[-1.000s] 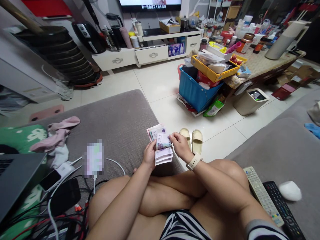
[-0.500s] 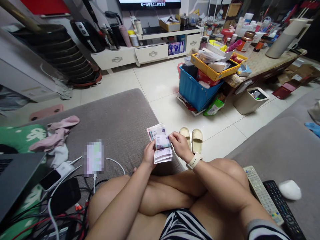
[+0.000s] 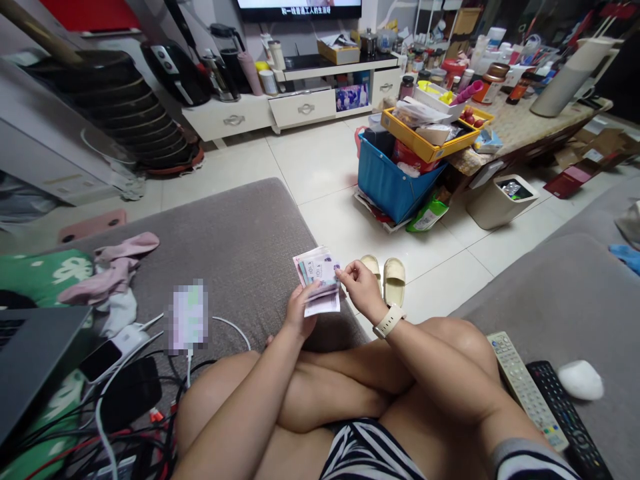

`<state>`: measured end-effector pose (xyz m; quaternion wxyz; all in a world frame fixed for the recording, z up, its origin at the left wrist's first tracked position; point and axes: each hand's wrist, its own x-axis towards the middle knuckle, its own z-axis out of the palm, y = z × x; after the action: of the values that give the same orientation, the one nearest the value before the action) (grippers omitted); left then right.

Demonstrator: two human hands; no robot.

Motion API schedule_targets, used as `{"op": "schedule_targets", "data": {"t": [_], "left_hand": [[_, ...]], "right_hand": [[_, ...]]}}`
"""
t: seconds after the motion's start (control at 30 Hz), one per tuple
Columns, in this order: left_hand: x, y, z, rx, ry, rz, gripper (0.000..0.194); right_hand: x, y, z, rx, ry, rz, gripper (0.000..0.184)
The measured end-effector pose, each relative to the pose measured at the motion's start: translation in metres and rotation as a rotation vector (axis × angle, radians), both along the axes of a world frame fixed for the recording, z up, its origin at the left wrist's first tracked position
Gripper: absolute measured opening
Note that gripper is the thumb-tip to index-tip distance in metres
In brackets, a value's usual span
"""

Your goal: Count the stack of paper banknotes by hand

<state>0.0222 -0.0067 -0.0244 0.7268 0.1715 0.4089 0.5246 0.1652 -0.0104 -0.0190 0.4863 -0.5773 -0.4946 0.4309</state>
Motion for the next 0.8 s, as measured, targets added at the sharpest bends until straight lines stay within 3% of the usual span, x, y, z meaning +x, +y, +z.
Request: {"op": "schedule_targets", "data": {"t": [0.2,0.4,0.8], "left_hand": [[0.0,-0.001,-0.001,0.017,0.007,-0.027,0.039],[0.003,0.002,-0.002,-0.032,-0.027,0.083,0.029],[0.004,0.003,-0.003,-0.049,-0.039,0.112,0.028]], "right_hand": [[-0.001,0.0,-0.001,0.041,-0.029,0.015,0.033],[-0.002,-0.001,0.001,0.058,-0.037,0.036,0.033],[-0.004,-0.004,0.009,0.087,0.024,0.123,0.027]]}}
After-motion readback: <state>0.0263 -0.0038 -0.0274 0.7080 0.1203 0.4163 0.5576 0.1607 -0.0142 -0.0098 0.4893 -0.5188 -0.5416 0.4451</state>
